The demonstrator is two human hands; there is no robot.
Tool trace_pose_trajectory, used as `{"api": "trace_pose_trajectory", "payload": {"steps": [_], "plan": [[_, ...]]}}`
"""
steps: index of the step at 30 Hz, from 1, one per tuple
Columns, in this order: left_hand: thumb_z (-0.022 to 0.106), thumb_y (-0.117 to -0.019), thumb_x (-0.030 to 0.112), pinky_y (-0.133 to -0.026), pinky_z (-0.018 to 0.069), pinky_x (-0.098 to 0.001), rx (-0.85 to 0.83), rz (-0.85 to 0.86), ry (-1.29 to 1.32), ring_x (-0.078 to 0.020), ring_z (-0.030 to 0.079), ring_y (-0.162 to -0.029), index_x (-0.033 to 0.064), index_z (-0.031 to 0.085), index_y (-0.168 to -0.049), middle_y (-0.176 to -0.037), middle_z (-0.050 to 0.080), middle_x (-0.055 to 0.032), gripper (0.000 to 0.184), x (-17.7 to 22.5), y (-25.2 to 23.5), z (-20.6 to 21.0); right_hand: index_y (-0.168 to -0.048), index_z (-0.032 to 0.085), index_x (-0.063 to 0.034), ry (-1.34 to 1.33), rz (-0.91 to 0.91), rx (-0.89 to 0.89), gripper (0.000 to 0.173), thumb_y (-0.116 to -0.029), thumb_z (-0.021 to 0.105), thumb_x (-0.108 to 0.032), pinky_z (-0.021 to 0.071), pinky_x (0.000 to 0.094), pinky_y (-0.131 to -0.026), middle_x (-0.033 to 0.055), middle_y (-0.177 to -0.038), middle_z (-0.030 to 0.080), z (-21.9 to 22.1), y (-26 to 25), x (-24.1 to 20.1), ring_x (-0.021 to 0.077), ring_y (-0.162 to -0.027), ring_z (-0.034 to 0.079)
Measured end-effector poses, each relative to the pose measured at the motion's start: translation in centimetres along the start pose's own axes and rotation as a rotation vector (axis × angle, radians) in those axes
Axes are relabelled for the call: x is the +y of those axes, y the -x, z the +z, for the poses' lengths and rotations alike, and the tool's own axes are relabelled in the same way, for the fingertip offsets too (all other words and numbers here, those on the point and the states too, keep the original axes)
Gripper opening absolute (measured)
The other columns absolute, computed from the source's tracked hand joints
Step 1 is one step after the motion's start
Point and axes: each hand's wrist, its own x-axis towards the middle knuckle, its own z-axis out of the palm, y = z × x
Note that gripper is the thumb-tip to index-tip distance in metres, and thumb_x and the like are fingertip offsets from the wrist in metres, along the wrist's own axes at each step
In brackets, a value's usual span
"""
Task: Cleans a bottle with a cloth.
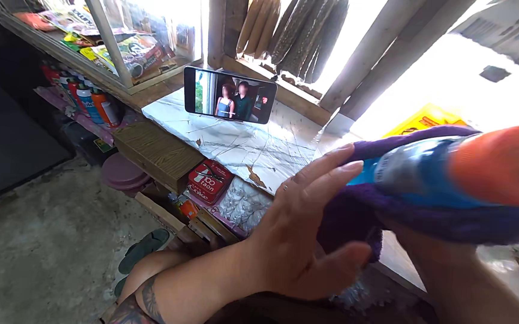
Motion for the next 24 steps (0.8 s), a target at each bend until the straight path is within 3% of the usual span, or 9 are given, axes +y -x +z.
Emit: {"api": "trace_pose_trajectory", "payload": {"steps": [1,4,6,9,14,17,19,21,24], "plan": [[0.043,-0.105,0.052,-0.12,0.0348,-0.0431,0.003,0.01,0.043,-0.0216,0.034,-0.15,0.0132,0.03,-0.155,-0.162,0.035,-0.0106,0.064,0.4,0.1,0.2,-0.107,0.072,0.0015,-0.008,0.011,-0.062,0.02,-0.0906,0.073,-0.01,0.0497,0.0126,-0.092,-0.0043,-0.102,0.074,0.1,0.4,0.1,-0.0088,-0.102,0.063],[0.046,-0.1031,0.056,-0.121,0.0332,-0.0419,0.019,0.038,0.108,-0.0211,0.036,-0.149,0.0143,0.028,-0.158,-0.162,0.037,-0.0093,0.071,0.9,0.6,0.7,-0.096,0.071,-0.0003,-0.49,0.177,-0.148,0.01,-0.0894,0.064,0.002,0.0528,0.0127,-0.084,-0.0075,-0.092,0.072,1.2,-0.6,-1.4,-0.0071,-0.093,0.064],[0.048,-0.1033,0.054,-0.121,0.0326,-0.0414,0.045,0.055,0.093,-0.0202,0.038,-0.148,0.0148,0.028,-0.157,-0.16,0.04,-0.0076,0.07,0.8,0.8,0.9,-0.091,0.065,0.0063,-0.292,0.154,-0.21,0.006,-0.0869,0.066,0.002,0.0486,0.0066,-0.078,-0.0054,-0.085,0.068,1.1,-1.6,-2.8,-0.0126,-0.085,0.06],[0.052,-0.1024,0.053,-0.121,0.034,-0.0398,0.059,0.037,0.099,-0.0196,0.039,-0.146,0.0147,0.029,-0.157,-0.158,0.042,-0.0078,0.07,0.6,0.8,0.9,-0.098,0.068,0.0073,0.148,0.11,-0.29,0.028,-0.0876,0.074,-0.018,0.0461,0.0066,-0.085,0.0,-0.092,0.07,0.6,-1.3,-3.0,-0.0134,-0.091,0.058],[0.06,-0.1008,0.043,-0.118,0.0397,-0.0388,0.066,-0.026,0.229,-0.0201,0.046,-0.142,0.0164,0.024,-0.158,-0.157,0.043,-0.0103,0.072,0.3,0.9,0.9,-0.109,0.068,0.0024,0.41,0.278,-0.573,0.044,-0.0896,0.07,-0.037,0.0501,0.0407,-0.09,0.0162,-0.102,0.071,0.5,-2.9,-4.7,0.0194,-0.097,0.066],[0.061,-0.1007,0.04,-0.118,0.04,-0.0403,0.095,-0.017,0.288,-0.0214,0.046,-0.142,0.0184,0.028,-0.156,-0.156,0.044,-0.0094,0.068,0.1,1.1,1.2,-0.108,0.071,-0.0164,0.408,-0.107,-0.509,0.038,-0.0931,0.065,-0.051,0.0531,0.0367,-0.084,0.0002,-0.097,0.07,-0.8,0.1,4.8,0.0096,-0.092,0.066],[0.061,-0.101,0.039,-0.117,0.0408,-0.0392,0.108,-0.017,0.308,-0.0197,0.046,-0.141,0.0201,0.031,-0.154,-0.156,0.044,-0.007,0.063,0.1,1.2,1.2,-0.118,0.068,-0.02,0.352,-0.147,-0.546,0.037,-0.0961,0.063,-0.049,0.0517,0.0373,-0.091,-0.0033,-0.107,0.069,-2.2,1.3,9.4,0.0059,-0.102,0.064],[0.06,-0.1011,0.039,-0.116,0.0417,-0.0377,0.122,-0.007,0.297,-0.0182,0.046,-0.141,0.0211,0.033,-0.152,-0.156,0.044,-0.0054,0.06,0.0,1.2,1.3,-0.118,0.069,-0.0108,0.157,-0.084,-0.493,0.03,-0.0956,0.068,-0.032,0.0519,0.0315,-0.094,-0.0005,-0.108,0.071,-2.7,0.6,8.4,0.0038,-0.103,0.064],[0.062,-0.1008,0.037,-0.114,0.0425,-0.0353,0.136,-0.009,0.261,-0.0162,0.047,-0.139,0.0199,0.037,-0.148,-0.155,0.044,-0.0047,0.056,0.1,1.0,1.4,-0.086,0.066,-0.01,-0.087,0.219,-0.246,0.007,-0.083,0.073,-0.009,0.0507,0.0098,-0.074,-0.0141,-0.075,0.062,-0.9,-2.7,-0.3,-0.0124,-0.077,0.058]]}}
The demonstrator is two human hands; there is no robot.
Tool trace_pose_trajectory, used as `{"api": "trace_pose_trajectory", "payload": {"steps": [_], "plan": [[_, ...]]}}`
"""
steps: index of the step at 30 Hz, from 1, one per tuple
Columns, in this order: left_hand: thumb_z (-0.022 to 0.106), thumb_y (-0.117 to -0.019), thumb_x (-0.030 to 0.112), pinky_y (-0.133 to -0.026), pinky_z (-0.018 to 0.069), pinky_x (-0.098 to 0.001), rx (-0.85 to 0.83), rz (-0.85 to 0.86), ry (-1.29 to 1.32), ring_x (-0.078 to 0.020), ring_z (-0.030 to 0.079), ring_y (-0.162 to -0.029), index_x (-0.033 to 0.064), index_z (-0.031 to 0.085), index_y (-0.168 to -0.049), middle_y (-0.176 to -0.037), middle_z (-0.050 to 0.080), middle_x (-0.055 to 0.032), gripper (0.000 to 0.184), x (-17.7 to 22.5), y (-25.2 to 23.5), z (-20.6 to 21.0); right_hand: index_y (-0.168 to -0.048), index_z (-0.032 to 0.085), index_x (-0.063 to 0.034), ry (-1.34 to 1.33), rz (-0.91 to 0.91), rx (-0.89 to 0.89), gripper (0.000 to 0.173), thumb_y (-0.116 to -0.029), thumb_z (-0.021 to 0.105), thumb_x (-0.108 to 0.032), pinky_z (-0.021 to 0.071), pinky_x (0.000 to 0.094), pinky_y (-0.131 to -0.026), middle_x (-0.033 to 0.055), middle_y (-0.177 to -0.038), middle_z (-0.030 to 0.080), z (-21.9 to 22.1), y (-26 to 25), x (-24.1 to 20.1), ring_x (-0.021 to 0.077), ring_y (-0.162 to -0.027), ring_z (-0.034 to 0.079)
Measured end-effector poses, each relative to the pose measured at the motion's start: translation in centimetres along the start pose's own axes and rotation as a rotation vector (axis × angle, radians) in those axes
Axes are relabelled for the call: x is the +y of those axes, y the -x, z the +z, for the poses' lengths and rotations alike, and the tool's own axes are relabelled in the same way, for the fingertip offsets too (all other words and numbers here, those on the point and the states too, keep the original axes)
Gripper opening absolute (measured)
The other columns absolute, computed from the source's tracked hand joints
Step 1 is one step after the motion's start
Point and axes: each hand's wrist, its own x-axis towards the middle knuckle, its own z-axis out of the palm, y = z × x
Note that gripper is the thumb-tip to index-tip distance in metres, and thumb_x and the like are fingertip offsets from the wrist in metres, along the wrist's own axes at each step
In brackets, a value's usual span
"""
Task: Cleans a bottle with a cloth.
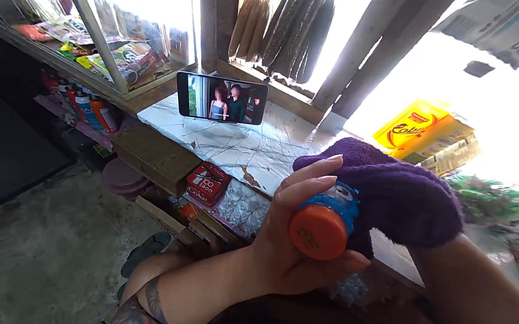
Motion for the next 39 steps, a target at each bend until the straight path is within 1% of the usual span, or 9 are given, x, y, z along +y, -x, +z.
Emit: {"api": "trace_pose_trajectory", "payload": {"steps": [6,14,17,22,25,27,33,36,39], "plan": [[0.066,-0.0992,0.031,-0.113,0.0456,-0.0413,-0.022,-0.01,0.009,-0.0231,0.052,-0.136,0.0116,0.044,-0.139,-0.143,0.054,-0.0114,0.049,-0.2,-0.4,-0.2,-0.098,0.065,-0.0284,-0.021,0.106,0.095,0.021,-0.0823,0.075,-0.017,0.0545,0.0122,-0.071,-0.0228,-0.084,0.066,0.1,-1.7,1.0,-0.0114,-0.08,0.062],[0.069,-0.0969,0.033,-0.107,0.0487,-0.0342,0.042,-0.064,-0.001,-0.0166,0.054,-0.131,0.0149,0.044,-0.139,-0.145,0.052,-0.0078,0.052,0.1,-0.3,-0.1,-0.103,0.065,-0.0179,0.049,0.298,0.191,0.011,-0.0921,0.065,-0.016,0.0547,0.0147,-0.073,-0.0139,-0.086,0.066,0.3,-2.4,1.4,-0.0079,-0.08,0.063],[0.07,-0.095,0.039,-0.107,0.0495,-0.0333,0.083,-0.106,0.0,-0.0157,0.055,-0.132,0.0142,0.047,-0.136,-0.145,0.053,-0.0068,0.053,0.4,-0.5,-0.1,-0.1,0.065,-0.0036,0.118,0.415,0.109,0.004,-0.0955,0.066,-0.002,0.0511,0.0183,-0.072,-0.0009,-0.082,0.064,0.2,-2.9,-1.2,0.0001,-0.075,0.06],[0.068,-0.0954,0.042,-0.111,0.047,-0.0365,0.083,-0.1,-0.017,-0.0189,0.05,-0.138,0.0177,0.05,-0.134,-0.151,0.049,-0.0054,0.049,0.1,-0.6,-0.4,-0.101,0.064,-0.0258,-0.013,0.063,0.026,0.023,-0.0821,0.075,-0.018,0.0551,0.0113,-0.075,-0.024,-0.087,0.066,0.1,-1.2,2.1,-0.014,-0.084,0.062],[0.068,-0.0956,0.042,-0.111,0.047,-0.0365,0.081,-0.117,-0.012,-0.0187,0.048,-0.139,0.0182,0.049,-0.135,-0.152,0.047,-0.005,0.05,0.1,-0.7,-0.4,-0.117,0.067,-0.0112,0.09,-0.14,-0.118,0.039,-0.0843,0.077,-0.03,0.0515,0.0228,-0.1,-0.0083,-0.109,0.07,-0.2,-1.2,1.7,-0.003,-0.108,0.062],[0.069,-0.0951,0.044,-0.112,0.0466,-0.0356,0.073,-0.133,0.009,-0.0172,0.048,-0.14,0.0194,0.048,-0.136,-0.152,0.047,-0.0035,0.052,0.2,-0.9,-0.6,-0.112,0.069,-0.003,0.231,-0.202,-0.179,0.04,-0.0812,0.076,-0.028,0.0432,0.0279,-0.108,0.0023,-0.108,0.072,-0.3,-1.5,-0.6,0.0062,-0.117,0.06],[0.069,-0.0904,0.057,-0.106,0.0502,-0.0359,-0.016,-0.116,-0.228,-0.0183,0.055,-0.128,0.0056,0.045,-0.141,-0.141,0.053,-0.0134,0.075,-0.5,-1.7,-2.1,-0.115,0.069,-0.0073,0.5,-0.187,-0.232,0.044,-0.0847,0.073,-0.038,0.0431,0.0405,-0.109,0.0054,-0.113,0.07,-1.1,-2.1,1.1,0.0152,-0.117,0.06],[0.067,-0.089,0.061,-0.084,0.054,-0.0251,-0.022,-0.174,-0.417,-0.0094,0.06,-0.1,0.0038,0.047,-0.139,-0.12,0.058,-0.0096,0.078,-0.5,-1.8,-2.4,-0.111,0.069,-0.008,0.554,-0.216,-0.109,0.047,-0.0783,0.073,-0.042,0.0459,0.0361,-0.104,0.0046,-0.106,0.07,-0.6,-1.9,2.0,0.013,-0.114,0.061],[0.071,-0.0921,0.048,-0.087,0.0565,-0.0267,-0.015,-0.183,-0.304,-0.0104,0.062,-0.106,0.0059,0.047,-0.139,-0.124,0.057,-0.0095,0.067,-0.4,-1.6,-2.2,-0.112,0.068,-0.0048,0.508,-0.202,-0.028,0.05,-0.0788,0.075,-0.042,0.0459,0.0314,-0.102,0.0058,-0.105,0.069,-0.1,-1.4,2.5,0.01,-0.111,0.061]]}}
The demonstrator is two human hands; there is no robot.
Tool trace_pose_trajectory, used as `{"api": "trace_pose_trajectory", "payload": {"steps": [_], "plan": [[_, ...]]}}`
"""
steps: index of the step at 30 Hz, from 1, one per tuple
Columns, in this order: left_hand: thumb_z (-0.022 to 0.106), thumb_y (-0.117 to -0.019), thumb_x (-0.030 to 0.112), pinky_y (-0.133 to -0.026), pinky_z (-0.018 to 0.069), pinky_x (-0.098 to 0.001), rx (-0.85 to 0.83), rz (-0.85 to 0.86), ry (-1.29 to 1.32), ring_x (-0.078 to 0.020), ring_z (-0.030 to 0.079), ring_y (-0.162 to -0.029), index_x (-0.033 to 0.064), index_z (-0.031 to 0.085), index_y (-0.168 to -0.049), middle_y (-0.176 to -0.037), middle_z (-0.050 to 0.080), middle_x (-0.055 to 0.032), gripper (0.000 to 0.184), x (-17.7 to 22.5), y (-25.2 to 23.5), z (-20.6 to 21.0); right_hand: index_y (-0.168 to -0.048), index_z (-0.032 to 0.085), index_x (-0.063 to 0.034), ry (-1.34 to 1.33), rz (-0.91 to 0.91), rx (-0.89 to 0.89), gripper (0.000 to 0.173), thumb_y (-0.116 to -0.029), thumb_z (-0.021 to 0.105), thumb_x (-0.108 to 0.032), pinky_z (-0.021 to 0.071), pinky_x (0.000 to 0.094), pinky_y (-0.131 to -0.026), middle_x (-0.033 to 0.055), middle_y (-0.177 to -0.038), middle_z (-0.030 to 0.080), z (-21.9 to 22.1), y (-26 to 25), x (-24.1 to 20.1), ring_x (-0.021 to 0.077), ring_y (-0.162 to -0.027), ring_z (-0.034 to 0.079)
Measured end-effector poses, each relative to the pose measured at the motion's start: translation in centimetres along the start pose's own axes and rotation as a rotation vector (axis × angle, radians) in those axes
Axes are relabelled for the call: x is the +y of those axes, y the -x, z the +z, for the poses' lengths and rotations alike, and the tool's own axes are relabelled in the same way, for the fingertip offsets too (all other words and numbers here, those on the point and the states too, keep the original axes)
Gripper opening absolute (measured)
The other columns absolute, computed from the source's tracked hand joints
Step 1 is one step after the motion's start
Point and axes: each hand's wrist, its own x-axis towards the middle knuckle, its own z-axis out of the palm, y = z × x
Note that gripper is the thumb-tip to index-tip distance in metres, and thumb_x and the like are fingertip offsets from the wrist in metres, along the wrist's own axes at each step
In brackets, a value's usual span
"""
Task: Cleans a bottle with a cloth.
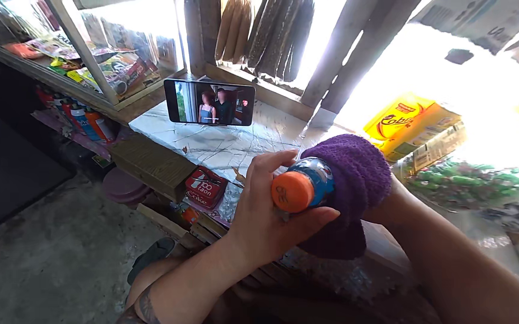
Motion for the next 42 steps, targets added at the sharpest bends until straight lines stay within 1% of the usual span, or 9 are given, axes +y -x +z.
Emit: {"api": "trace_pose_trajectory", "payload": {"steps": [3,6,9,13,19,23,26,32,42], "plan": [[0.071,-0.0942,0.04,-0.082,0.0565,-0.0234,0.029,0.03,0.141,-0.0099,0.061,-0.11,0.0138,0.046,-0.141,-0.135,0.053,-0.0059,0.059,-0.1,0.3,0.7,-0.11,0.065,-0.0067,-0.073,0.099,-0.012,0.046,-0.0785,0.077,-0.037,0.0501,0.0238,-0.087,0.0009,-0.098,0.067,0.1,0.2,-0.5,0.0018,-0.097,0.061],[0.07,-0.0962,0.036,-0.102,0.0512,-0.0311,0.051,0.111,0.142,-0.0151,0.056,-0.124,0.0121,0.048,-0.136,-0.135,0.054,-0.0072,0.051,0.1,0.3,0.7,-0.111,0.066,-0.0077,-0.168,0.178,-0.104,0.035,-0.0851,0.075,-0.029,0.0518,0.0294,-0.088,0.0016,-0.1,0.068,-0.5,-0.4,-2.3,0.0059,-0.096,0.063],[0.068,-0.0977,0.037,-0.105,0.0493,-0.0328,0.043,0.181,0.096,-0.0161,0.055,-0.125,0.0097,0.049,-0.131,-0.13,0.056,-0.0081,0.047,0.3,0.2,0.4,-0.105,0.067,-0.0034,-0.209,0.255,-0.143,0.018,-0.0895,0.07,-0.012,0.0453,0.0158,-0.085,-0.0004,-0.09,0.067,-2.4,-1.8,-6.0,-0.0013,-0.088,0.059],[0.067,-0.0985,0.033,-0.104,0.0506,-0.0342,0.012,0.181,0.136,-0.0174,0.056,-0.124,0.0087,0.049,-0.134,-0.131,0.055,-0.0094,0.046,0.4,0.1,0.1,-0.092,0.071,-0.0127,-0.135,-0.252,0.058,0.017,-0.0937,0.068,-0.029,0.0497,0.0197,-0.063,-0.0054,-0.079,0.066,3.0,2.1,6.4,-0.0026,-0.074,0.06],[0.066,-0.0987,0.033,-0.107,0.0491,-0.0352,-0.027,0.143,0.195,-0.0172,0.054,-0.128,0.0098,0.048,-0.136,-0.135,0.055,-0.0091,0.047,0.4,-0.2,-0.3,-0.095,0.063,-0.0051,-0.37,0.453,-0.145,0.013,-0.0839,0.066,0.0,0.0502,0.0134,-0.07,-0.0041,-0.078,0.062,-1.1,-0.4,-0.9,-0.005,-0.075,0.059],[0.067,-0.0977,0.031,-0.109,0.0489,-0.0373,-0.107,0.15,0.196,-0.0198,0.053,-0.131,0.0107,0.049,-0.136,-0.139,0.054,-0.0092,0.047,0.3,0.0,-0.2,-0.1,0.064,0.0014,-0.365,0.316,0.063,0.012,-0.0882,0.068,-0.001,0.046,0.0094,-0.078,-0.0021,-0.085,0.062,-0.9,-0.6,-0.9,-0.0082,-0.081,0.055],[0.064,-0.0994,0.035,-0.111,0.0476,-0.0395,-0.156,0.151,0.162,-0.0208,0.052,-0.135,0.0165,0.046,-0.141,-0.145,0.054,-0.006,0.049,0.0,0.0,0.0,-0.103,0.065,-0.0125,-0.465,0.232,0.21,0.017,-0.0865,0.068,-0.009,0.0502,0.007,-0.082,-0.0165,-0.091,0.065,-0.2,-0.8,0.5,-0.0163,-0.089,0.058],[0.062,-0.0996,0.041,-0.111,0.0475,-0.0335,-0.02,0.009,0.26,-0.016,0.052,-0.136,0.0277,0.043,-0.145,-0.151,0.051,0.0041,0.051,-0.3,0.0,0.4,-0.107,0.07,-0.0051,-0.315,0.534,0.164,0.023,-0.0947,0.066,-0.024,0.0543,0.0417,-0.086,0.0074,-0.097,0.071,-0.4,-2.0,1.7,0.0133,-0.093,0.066],[0.069,-0.0946,0.045,-0.108,0.0494,-0.0325,0.025,0.147,0.136,-0.0145,0.055,-0.133,0.0378,0.052,-0.134,-0.141,0.059,0.0087,0.044,0.2,0.7,0.4,-0.115,0.07,-0.006,-0.451,0.188,0.18,0.034,-0.0857,0.074,-0.024,0.0506,0.0343,-0.098,0.0071,-0.112,0.07,0.9,-1.2,-1.3,0.0114,-0.11,0.063]]}}
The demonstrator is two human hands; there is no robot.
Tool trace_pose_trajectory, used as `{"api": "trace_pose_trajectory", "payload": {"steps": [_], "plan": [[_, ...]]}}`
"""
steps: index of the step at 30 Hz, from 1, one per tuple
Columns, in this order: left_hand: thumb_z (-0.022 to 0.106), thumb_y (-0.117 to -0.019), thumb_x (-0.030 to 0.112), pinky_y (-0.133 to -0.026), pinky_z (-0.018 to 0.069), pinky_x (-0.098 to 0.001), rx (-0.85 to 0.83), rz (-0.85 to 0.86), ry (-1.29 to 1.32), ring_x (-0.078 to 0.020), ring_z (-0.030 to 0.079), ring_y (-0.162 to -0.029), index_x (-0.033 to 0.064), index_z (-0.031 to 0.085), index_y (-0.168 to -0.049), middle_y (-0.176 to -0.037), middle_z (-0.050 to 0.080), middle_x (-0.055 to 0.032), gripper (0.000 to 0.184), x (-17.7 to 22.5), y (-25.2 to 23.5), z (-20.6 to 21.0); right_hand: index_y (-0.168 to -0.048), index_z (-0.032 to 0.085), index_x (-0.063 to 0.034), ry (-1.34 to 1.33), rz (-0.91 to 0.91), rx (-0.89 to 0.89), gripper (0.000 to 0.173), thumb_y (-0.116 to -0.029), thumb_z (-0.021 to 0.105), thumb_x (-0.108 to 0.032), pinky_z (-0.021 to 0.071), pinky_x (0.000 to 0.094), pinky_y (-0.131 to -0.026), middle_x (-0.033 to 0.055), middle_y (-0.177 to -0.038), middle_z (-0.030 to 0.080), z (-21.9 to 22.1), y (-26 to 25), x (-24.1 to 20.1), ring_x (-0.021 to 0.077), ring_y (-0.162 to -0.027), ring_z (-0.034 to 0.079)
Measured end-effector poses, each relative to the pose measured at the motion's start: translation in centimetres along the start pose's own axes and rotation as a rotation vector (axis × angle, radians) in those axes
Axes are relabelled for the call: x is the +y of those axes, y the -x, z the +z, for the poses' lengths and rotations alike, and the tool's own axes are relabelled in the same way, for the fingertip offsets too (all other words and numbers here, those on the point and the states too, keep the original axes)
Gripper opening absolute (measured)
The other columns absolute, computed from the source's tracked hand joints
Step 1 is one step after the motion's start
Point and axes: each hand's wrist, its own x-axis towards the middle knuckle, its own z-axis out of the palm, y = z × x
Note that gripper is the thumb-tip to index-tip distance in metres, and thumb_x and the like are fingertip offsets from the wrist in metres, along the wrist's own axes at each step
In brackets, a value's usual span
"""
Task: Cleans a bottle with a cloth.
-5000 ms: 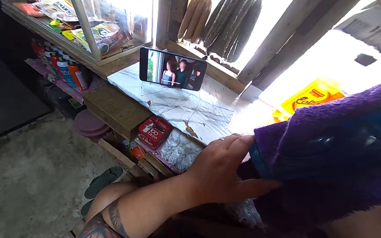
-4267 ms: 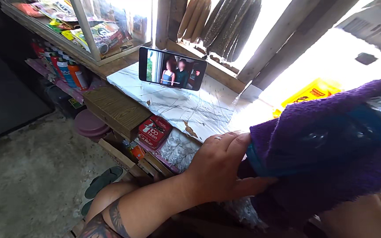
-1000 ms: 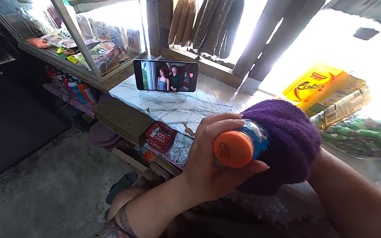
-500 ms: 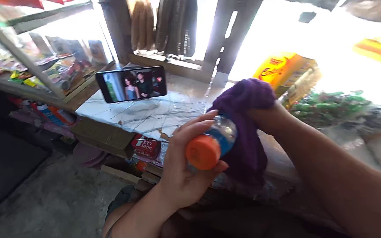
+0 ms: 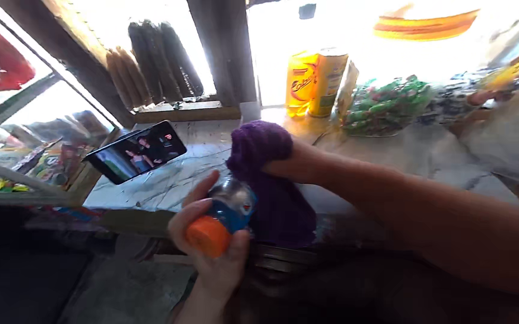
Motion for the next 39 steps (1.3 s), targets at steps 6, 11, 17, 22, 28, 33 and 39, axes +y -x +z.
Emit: {"api": "trace_pose_trajectory", "payload": {"steps": [6,11,17,22,28,33,39], "plan": [[0.069,-0.0958,0.04,-0.11,0.0464,-0.0308,-0.072,0.034,-0.006,-0.0131,0.051,-0.134,0.0351,0.052,-0.136,-0.144,0.054,0.0085,0.044,0.3,0.1,0.1,-0.11,0.068,-0.0088,-0.075,0.369,-0.015,0.02,-0.0931,0.07,-0.019,0.0566,0.0291,-0.082,0.0004,-0.096,0.069,-1.6,-1.0,-0.6,0.0038,-0.088,0.066],[0.074,-0.0925,0.04,-0.104,0.0467,-0.0221,-0.003,0.063,-0.076,-0.0044,0.052,-0.126,0.0321,0.05,-0.136,-0.137,0.052,0.0113,0.051,0.3,0.2,0.3,-0.111,0.068,-0.0116,-0.052,0.433,0.081,0.023,-0.0909,0.071,-0.023,0.0575,0.037,-0.08,0.0022,-0.097,0.07,-1.9,-1.8,1.5,0.0094,-0.09,0.067],[0.079,-0.0891,0.035,-0.108,0.0472,-0.0278,0.003,0.037,-0.033,-0.0085,0.053,-0.13,0.0307,0.058,-0.135,-0.135,0.06,0.0108,0.05,-0.3,0.1,-0.2,-0.108,0.069,-0.0143,-0.092,0.413,0.115,0.026,-0.0879,0.073,-0.031,0.058,0.0345,-0.076,-0.0005,-0.093,0.07,-1.7,-1.7,2.4,0.007,-0.085,0.067],[0.072,-0.0955,0.034,-0.113,0.0433,-0.0325,-0.108,0.083,-0.142,-0.0124,0.051,-0.135,0.0274,0.055,-0.139,-0.138,0.058,0.0087,0.047,-0.3,0.5,0.3,-0.104,0.069,-0.0219,-0.163,0.237,0.003,0.021,-0.0867,0.071,-0.033,0.0575,0.0206,-0.075,-0.0115,-0.089,0.07,-1.7,-0.9,1.6,-0.0044,-0.084,0.066],[0.064,-0.1005,0.026,-0.11,0.0473,-0.0306,-0.033,-0.043,0.101,-0.0133,0.053,-0.135,0.0364,0.041,-0.151,-0.15,0.052,0.0055,0.056,-0.3,0.0,0.5,-0.11,0.067,-0.0106,0.045,0.365,0.025,0.018,-0.0969,0.066,-0.022,0.0549,0.0375,-0.083,0.0037,-0.098,0.068,-2.3,-1.5,0.8,0.0095,-0.092,0.065],[0.058,-0.1039,0.028,-0.117,0.0392,-0.0365,0.011,-0.083,0.143,-0.0191,0.042,-0.145,0.039,0.032,-0.153,-0.157,0.044,0.0025,0.057,-0.6,0.0,0.7,-0.11,0.067,-0.0053,0.175,0.314,0.045,0.017,-0.0977,0.066,-0.017,0.0515,0.0501,-0.087,0.0119,-0.102,0.068,-2.4,-1.7,0.6,0.0218,-0.098,0.065],[0.059,-0.1031,0.025,-0.113,0.0435,-0.0343,0.005,-0.048,0.126,-0.0167,0.049,-0.138,0.0382,0.038,-0.149,-0.15,0.049,0.0028,0.053,-0.5,0.2,1.0,-0.109,0.069,-0.0144,-0.018,0.346,-0.033,0.024,-0.0894,0.075,-0.026,0.056,0.03,-0.08,-0.0011,-0.096,0.069,-2.8,-1.6,1.4,0.0044,-0.088,0.065]]}}
